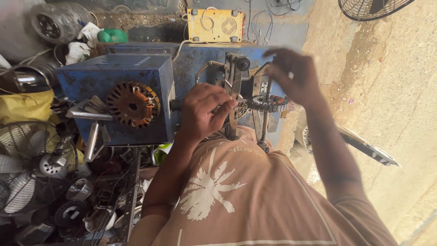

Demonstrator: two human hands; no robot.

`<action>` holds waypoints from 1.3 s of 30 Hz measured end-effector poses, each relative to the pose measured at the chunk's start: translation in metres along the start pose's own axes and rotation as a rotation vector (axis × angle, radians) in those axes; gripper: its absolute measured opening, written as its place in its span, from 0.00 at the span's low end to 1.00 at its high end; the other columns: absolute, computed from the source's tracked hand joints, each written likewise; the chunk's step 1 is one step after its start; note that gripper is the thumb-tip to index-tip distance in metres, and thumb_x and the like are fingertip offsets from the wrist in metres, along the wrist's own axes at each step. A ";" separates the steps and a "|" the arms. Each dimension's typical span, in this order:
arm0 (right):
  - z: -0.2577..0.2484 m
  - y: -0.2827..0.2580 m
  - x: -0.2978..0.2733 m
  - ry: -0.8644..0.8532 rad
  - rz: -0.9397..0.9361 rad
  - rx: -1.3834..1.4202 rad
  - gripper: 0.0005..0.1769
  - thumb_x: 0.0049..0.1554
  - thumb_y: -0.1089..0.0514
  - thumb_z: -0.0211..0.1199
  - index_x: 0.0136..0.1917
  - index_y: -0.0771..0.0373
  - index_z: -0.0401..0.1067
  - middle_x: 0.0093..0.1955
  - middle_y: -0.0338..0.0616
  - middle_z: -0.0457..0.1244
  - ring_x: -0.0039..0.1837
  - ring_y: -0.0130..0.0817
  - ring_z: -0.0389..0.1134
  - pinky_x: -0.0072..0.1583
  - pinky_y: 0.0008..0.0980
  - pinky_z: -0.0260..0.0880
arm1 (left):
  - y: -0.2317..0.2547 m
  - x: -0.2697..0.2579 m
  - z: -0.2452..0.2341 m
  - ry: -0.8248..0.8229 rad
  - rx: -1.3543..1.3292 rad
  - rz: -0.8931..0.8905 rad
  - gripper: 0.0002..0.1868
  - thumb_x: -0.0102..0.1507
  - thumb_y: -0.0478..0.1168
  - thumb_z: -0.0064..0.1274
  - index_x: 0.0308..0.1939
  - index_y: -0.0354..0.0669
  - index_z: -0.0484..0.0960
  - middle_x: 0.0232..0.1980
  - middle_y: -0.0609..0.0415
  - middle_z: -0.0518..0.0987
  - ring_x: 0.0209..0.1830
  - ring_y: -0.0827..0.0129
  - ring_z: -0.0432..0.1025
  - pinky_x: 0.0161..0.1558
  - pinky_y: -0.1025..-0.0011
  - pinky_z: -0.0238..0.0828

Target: The person winds copper wire onto a motor stator using a blue winding machine. They guide the wire through the machine's mechanism, rotate the stator, and use a screwdriver to adjust the winding process.

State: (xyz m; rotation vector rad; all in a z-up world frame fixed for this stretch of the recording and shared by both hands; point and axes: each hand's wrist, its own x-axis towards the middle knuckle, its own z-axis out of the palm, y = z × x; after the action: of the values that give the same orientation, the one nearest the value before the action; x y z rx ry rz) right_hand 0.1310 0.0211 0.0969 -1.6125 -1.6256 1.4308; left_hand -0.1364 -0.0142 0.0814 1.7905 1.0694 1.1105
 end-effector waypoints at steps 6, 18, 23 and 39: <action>0.049 -0.002 -0.087 -0.020 -0.285 -0.370 0.15 0.52 0.59 0.73 0.54 0.60 0.79 0.37 0.43 0.69 0.38 0.35 0.71 0.45 0.34 0.69 | 0.040 -0.031 -0.001 0.005 0.064 0.174 0.07 0.63 0.37 0.67 0.39 0.41 0.83 0.40 0.56 0.79 0.41 0.62 0.75 0.47 0.60 0.68; 0.101 0.123 -0.157 0.473 -0.319 -0.258 0.08 0.58 0.68 0.67 0.53 0.66 0.78 0.50 0.48 0.69 0.49 0.42 0.72 0.50 0.36 0.71 | 0.061 -0.091 -0.052 -0.147 0.125 0.207 0.10 0.61 0.38 0.60 0.27 0.42 0.76 0.34 0.56 0.79 0.33 0.64 0.70 0.39 0.65 0.67; 0.108 0.134 -0.163 0.499 -0.296 -0.230 0.06 0.56 0.68 0.69 0.49 0.66 0.78 0.48 0.48 0.69 0.48 0.44 0.72 0.50 0.38 0.71 | 0.065 -0.109 -0.103 -0.204 -0.132 -0.178 0.15 0.61 0.42 0.55 0.24 0.36 0.74 0.28 0.56 0.74 0.21 0.71 0.60 0.23 0.72 0.51; 0.120 0.125 -0.158 0.587 -0.382 -0.251 0.12 0.45 0.67 0.63 0.45 0.66 0.76 0.39 0.47 0.63 0.43 0.50 0.66 0.47 0.43 0.65 | 0.049 -0.058 0.113 -0.691 0.421 0.022 0.21 0.64 0.41 0.58 0.57 0.35 0.75 0.56 0.41 0.77 0.54 0.47 0.75 0.52 0.53 0.72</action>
State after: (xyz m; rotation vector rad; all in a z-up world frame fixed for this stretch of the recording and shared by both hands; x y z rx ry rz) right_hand 0.1209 -0.1920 -0.0003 -1.5408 -1.6632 0.5100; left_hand -0.0344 -0.1037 0.0706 2.2705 0.8809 0.2137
